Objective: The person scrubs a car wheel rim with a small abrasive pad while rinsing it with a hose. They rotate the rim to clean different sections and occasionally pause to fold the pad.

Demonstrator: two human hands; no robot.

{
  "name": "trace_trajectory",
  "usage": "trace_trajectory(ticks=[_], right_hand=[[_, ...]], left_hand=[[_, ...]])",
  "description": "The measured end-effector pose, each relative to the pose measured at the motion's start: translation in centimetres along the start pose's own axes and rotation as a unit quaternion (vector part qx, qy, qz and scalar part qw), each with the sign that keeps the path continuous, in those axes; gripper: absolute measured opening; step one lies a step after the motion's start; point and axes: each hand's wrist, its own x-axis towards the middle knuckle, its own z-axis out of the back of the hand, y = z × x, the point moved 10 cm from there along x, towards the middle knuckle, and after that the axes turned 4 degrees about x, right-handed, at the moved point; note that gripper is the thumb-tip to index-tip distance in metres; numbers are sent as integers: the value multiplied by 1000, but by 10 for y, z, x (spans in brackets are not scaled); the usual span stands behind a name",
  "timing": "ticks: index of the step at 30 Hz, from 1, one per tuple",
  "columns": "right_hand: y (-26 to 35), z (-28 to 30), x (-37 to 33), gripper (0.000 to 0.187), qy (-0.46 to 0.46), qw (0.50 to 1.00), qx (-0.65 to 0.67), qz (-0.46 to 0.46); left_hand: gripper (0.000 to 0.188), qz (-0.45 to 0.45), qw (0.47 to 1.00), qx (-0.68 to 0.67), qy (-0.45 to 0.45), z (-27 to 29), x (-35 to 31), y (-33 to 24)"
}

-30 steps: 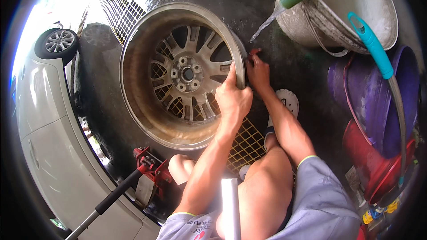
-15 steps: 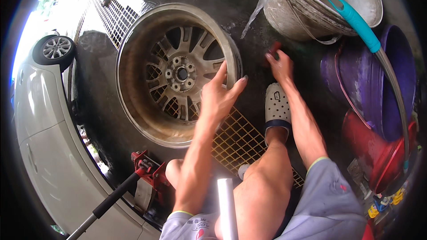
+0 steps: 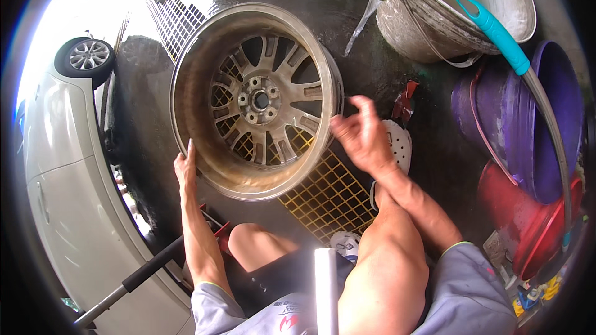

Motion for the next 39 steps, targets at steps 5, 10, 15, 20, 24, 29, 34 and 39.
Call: trace_trajectory(ticks=[5, 10, 15, 20, 24, 29, 34, 39], right_hand=[[12, -53, -2, 66, 37, 995, -42, 84], [0, -55, -3, 41, 54, 994, -73, -66], [12, -46, 27, 33, 45, 992, -94, -69], [41, -8, 85, 39, 24, 988, -148, 25], [32, -2, 102, 43, 47, 983, -170, 41], [31, 3, 109, 55, 56, 980, -189, 26], [30, 19, 90, 68, 97, 992, -84, 5], [-86, 173, 32, 59, -224, 899, -365, -88]], left_hand=[[66, -34, 994, 12, -100, -4, 21, -9], [64, -35, 995, 54, -71, -1, 22, -10], [63, -19, 998, 38, -55, 3, 5, 7], [41, 0, 989, -147, -25, -12, -59, -33], [37, 28, 976, -213, -39, -30, -82, -14], [47, 66, 965, -254, -32, -44, -96, -8], [54, 38, 990, -127, -40, -31, -89, -12], [60, 58, 996, 64, -1, -25, -111, -51]])
